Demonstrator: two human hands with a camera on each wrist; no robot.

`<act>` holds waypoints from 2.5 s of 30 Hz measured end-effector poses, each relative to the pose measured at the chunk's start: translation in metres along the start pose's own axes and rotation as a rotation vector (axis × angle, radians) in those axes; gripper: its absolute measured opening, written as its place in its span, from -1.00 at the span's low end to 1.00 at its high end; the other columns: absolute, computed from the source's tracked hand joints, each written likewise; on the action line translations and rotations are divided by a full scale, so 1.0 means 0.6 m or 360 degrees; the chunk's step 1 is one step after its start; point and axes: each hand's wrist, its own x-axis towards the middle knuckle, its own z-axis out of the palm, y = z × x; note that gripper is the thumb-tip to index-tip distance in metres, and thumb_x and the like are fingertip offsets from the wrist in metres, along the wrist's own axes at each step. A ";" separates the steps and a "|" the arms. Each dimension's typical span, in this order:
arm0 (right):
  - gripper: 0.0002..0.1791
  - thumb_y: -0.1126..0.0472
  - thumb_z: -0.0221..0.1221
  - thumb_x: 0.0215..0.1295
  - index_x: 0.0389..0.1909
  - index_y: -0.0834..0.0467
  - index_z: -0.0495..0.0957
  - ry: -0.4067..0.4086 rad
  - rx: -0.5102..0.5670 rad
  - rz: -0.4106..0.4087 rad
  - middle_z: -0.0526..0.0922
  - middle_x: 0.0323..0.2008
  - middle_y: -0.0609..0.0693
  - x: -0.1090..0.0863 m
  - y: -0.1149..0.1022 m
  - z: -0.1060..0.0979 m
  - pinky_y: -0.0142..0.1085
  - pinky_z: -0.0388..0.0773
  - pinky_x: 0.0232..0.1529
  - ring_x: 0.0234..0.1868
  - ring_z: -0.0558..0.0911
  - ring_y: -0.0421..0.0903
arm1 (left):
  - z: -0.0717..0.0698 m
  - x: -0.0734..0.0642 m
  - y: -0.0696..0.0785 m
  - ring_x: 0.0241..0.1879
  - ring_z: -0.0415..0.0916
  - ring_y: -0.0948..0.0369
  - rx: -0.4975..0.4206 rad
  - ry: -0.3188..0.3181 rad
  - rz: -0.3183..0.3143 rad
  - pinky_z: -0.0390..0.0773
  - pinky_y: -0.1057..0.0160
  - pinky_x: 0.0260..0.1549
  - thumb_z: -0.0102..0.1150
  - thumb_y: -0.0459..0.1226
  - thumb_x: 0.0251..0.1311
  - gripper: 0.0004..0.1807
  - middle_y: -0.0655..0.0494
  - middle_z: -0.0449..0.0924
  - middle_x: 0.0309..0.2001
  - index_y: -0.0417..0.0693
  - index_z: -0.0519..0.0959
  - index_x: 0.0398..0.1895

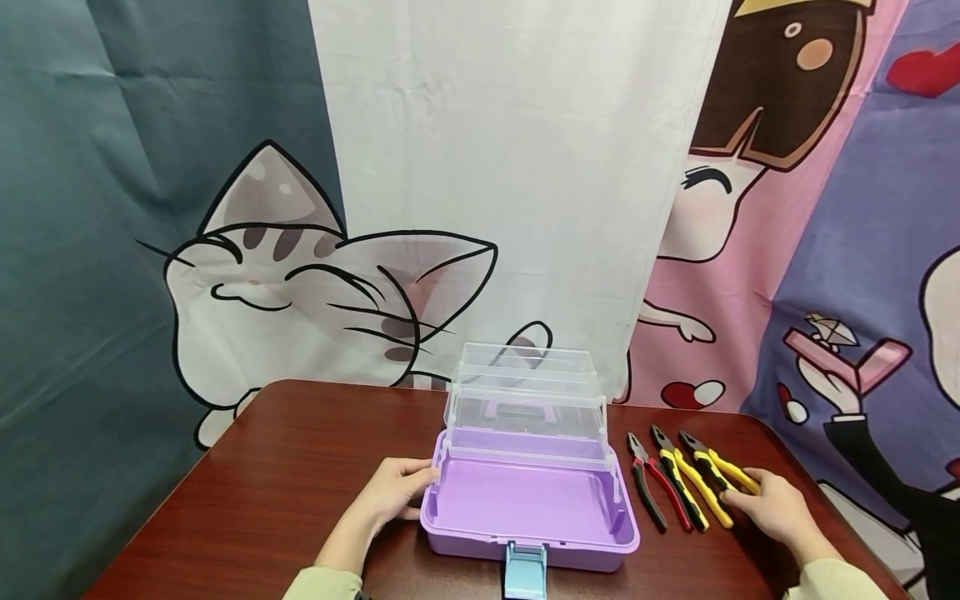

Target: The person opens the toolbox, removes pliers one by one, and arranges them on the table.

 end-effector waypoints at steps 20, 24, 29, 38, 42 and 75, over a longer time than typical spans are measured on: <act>-0.18 -0.06 0.31 0.03 -0.01 0.62 0.38 0.0067 -0.0085 -0.0069 0.51 -0.15 0.56 -0.002 -0.003 0.005 0.19 0.48 -0.15 -0.13 0.50 0.43 | 0.000 0.001 -0.002 -0.14 0.64 0.03 -0.0014 -0.0024 0.0010 0.70 0.01 -0.31 0.10 -0.21 0.25 -0.40 -0.42 0.56 -0.03 -0.49 0.33 0.22; -0.16 -0.08 0.30 0.04 0.00 0.63 0.38 0.0048 -0.0092 -0.0057 0.50 -0.12 0.57 -0.003 -0.004 0.004 0.20 0.48 -0.13 -0.10 0.49 0.45 | 0.000 0.002 -0.002 -0.13 0.63 0.03 -0.0014 -0.0019 0.0006 0.70 0.01 -0.30 0.09 -0.21 0.25 -0.41 -0.42 0.55 -0.03 -0.48 0.32 0.23; -0.10 -0.12 0.29 0.05 0.05 0.63 0.34 0.0001 -0.0078 -0.0005 0.45 -0.03 0.60 -0.006 -0.005 0.003 0.23 0.46 -0.08 -0.03 0.44 0.50 | 0.001 0.001 -0.001 -0.13 0.63 0.02 -0.0006 -0.0021 0.0012 0.69 0.01 -0.30 0.09 -0.21 0.25 -0.40 -0.43 0.55 -0.03 -0.49 0.31 0.23; 0.00 -0.24 0.27 0.04 0.08 0.64 0.32 -0.0085 -0.0085 0.0053 0.41 0.02 0.60 -0.006 -0.003 0.006 0.26 0.44 -0.03 0.02 0.40 0.51 | 0.001 -0.002 0.001 -0.11 0.62 0.01 -0.0006 -0.0012 0.0003 0.69 0.00 -0.29 0.07 -0.22 0.27 -0.42 -0.43 0.54 -0.01 -0.49 0.31 0.23; -0.02 -0.23 0.28 0.04 0.06 0.63 0.34 -0.0079 -0.0074 0.0055 0.43 0.00 0.59 -0.009 -0.002 0.006 0.24 0.46 -0.05 0.00 0.43 0.49 | 0.001 -0.002 0.000 -0.12 0.63 0.02 -0.0003 -0.0011 0.0005 0.69 -0.01 -0.30 0.07 -0.22 0.28 -0.42 -0.43 0.54 -0.02 -0.49 0.31 0.23; -0.14 -0.22 0.34 -0.04 -0.08 0.54 0.50 -0.0115 -0.0036 0.0081 0.57 -0.13 0.48 -0.016 -0.022 0.004 0.15 0.53 -0.13 -0.12 0.54 0.33 | 0.001 -0.003 -0.005 -0.10 0.62 0.00 -0.0015 -0.0001 0.0004 0.69 -0.02 -0.29 0.09 -0.19 0.27 -0.41 -0.42 0.53 0.00 -0.45 0.33 0.24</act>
